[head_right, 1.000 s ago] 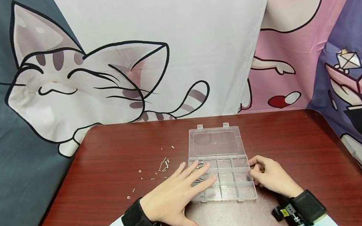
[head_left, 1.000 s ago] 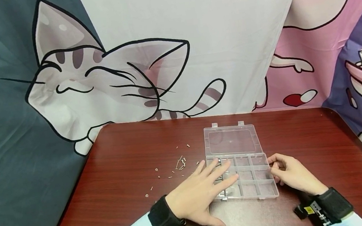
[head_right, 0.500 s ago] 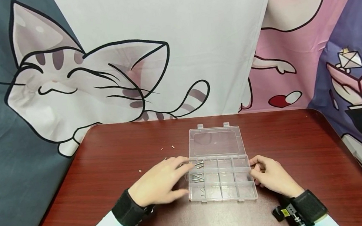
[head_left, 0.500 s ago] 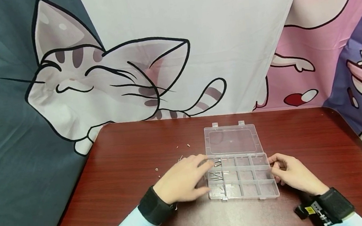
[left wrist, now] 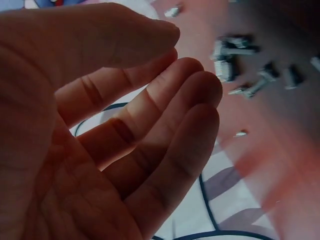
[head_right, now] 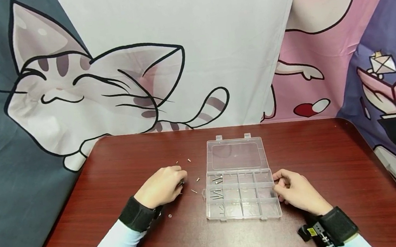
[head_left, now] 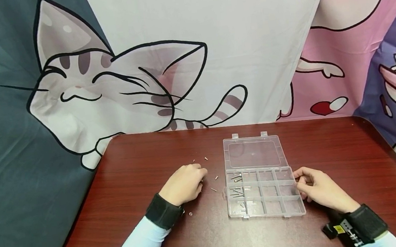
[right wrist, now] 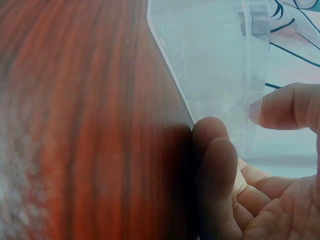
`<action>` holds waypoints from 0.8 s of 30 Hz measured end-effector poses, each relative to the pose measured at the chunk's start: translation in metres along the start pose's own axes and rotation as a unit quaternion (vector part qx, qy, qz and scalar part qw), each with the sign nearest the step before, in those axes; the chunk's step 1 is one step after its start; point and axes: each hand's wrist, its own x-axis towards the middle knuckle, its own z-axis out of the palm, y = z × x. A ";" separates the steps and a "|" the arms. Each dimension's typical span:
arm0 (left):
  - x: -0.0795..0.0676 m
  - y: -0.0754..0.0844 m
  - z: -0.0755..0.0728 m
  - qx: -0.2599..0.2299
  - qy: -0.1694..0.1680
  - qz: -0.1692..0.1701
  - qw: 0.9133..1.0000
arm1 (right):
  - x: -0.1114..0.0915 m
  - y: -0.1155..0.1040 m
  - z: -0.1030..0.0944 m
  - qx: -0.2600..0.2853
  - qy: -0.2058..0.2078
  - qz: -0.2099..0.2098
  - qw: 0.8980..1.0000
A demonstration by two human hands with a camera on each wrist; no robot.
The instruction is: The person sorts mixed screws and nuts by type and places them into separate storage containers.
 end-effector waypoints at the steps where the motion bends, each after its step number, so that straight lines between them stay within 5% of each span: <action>1: 0.000 -0.001 0.002 -0.002 -0.002 -0.004 1.000 | 0.000 0.000 0.000 0.001 0.000 0.000 1.000; 24: 0.003 -0.003 0.022 0.033 0.013 -0.018 0.999 | 0.000 0.001 0.000 -0.001 0.000 -0.002 1.000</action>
